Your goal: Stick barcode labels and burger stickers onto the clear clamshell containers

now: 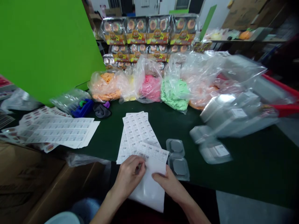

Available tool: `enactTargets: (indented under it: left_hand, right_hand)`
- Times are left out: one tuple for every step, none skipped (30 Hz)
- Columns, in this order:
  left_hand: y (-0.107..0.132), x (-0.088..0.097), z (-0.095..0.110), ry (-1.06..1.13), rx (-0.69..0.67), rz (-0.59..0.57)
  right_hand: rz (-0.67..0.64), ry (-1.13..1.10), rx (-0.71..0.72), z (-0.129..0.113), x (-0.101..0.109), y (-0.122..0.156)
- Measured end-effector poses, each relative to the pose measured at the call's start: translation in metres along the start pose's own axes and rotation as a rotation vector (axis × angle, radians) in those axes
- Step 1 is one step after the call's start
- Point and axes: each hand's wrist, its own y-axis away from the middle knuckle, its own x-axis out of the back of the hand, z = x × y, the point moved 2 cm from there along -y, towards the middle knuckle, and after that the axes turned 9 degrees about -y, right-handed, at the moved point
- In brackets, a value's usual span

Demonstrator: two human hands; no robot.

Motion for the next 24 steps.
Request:
enactTargets:
  left_hand:
    - [-0.003,-0.002,-0.005,0.05,0.079,0.033]
    - [-0.007,-0.004,-0.013,0.132,0.182,0.079]
    - [-0.012,-0.006,-0.021,0.232,0.292,0.137]
    - [-0.018,-0.008,-0.03,0.337,0.39,0.203]
    - [-0.025,-0.011,-0.039,0.442,0.469,0.278]
    - [-0.033,-0.013,-0.046,0.49,0.505,0.342]
    - [-0.04,-0.016,-0.053,0.516,0.521,0.4]
    - [-0.047,-0.018,-0.057,0.521,0.522,0.449]
    - [-0.053,-0.021,-0.06,0.513,0.515,0.487]
    - [-0.057,-0.024,-0.062,0.509,0.511,0.518]
    - [-0.059,-0.028,-0.061,0.508,0.508,0.542]
    - [-0.058,-0.031,-0.059,0.5,0.502,0.559]
    - [-0.056,-0.034,-0.056,0.481,0.484,0.568]
    - [-0.052,-0.036,-0.051,0.446,0.454,0.572]
    - [-0.047,-0.038,-0.044,0.393,0.409,0.572]
    - [-0.04,-0.039,-0.037,0.324,0.349,0.568]
    - [-0.034,-0.04,-0.028,0.243,0.278,0.562]
    - [-0.027,-0.041,-0.019,0.16,0.198,0.556]
    - [-0.021,-0.042,-0.011,0.085,0.115,0.553]
    - [-0.015,-0.044,-0.002,0.022,0.033,0.552]
    - [-0.01,-0.046,0.006,-0.026,-0.045,0.546]
    - [-0.005,-0.049,0.014,-0.055,-0.113,0.539]
    - [-0.002,-0.051,0.02,-0.066,-0.166,0.529]
    - [0.0,-0.053,0.026,-0.059,-0.198,0.508]
  right_hand:
    - [0.006,-0.043,0.005,-0.003,-0.003,-0.003]
    - [0.015,-0.082,0.004,-0.007,-0.006,-0.008]
    - [0.03,-0.115,0.004,-0.011,-0.009,-0.015]
    - [0.045,-0.139,0.005,-0.015,-0.012,-0.024]
    - [0.057,-0.154,0.012,-0.02,-0.015,-0.035]
    - [0.073,-0.161,0.027,-0.025,-0.017,-0.048]
    - [0.095,-0.163,0.049,-0.03,-0.019,-0.061]
    - [0.122,-0.162,0.077,-0.035,-0.02,-0.075]
    - [0.145,-0.159,0.106,-0.04,-0.021,-0.087]
    - [0.159,-0.153,0.134,-0.045,-0.022,-0.097]
    - [0.167,-0.149,0.162,-0.05,-0.021,-0.104]
    - [0.166,-0.147,0.184,-0.053,-0.02,-0.107]
    - [0.163,-0.133,0.208,-0.056,-0.018,-0.105]
    - [0.172,-0.093,0.247,-0.058,-0.015,-0.099]
    - [0.204,-0.025,0.309,-0.06,-0.012,-0.088]
    - [0.257,0.065,0.393,-0.061,-0.01,-0.075]
    - [0.319,0.164,0.485,-0.062,-0.008,-0.06]
    - [0.367,0.244,0.564,-0.062,-0.008,-0.044]
    - [0.375,0.278,0.596,-0.06,-0.009,-0.031]
    - [0.347,0.256,0.578,-0.058,-0.011,-0.021]
    - [0.295,0.19,0.523,-0.055,-0.014,-0.015]
    - [0.239,0.099,0.451,-0.051,-0.016,-0.011]
    - [0.198,0.003,0.386,-0.049,-0.018,-0.01]
    - [0.18,-0.083,0.339,-0.047,-0.018,-0.01]
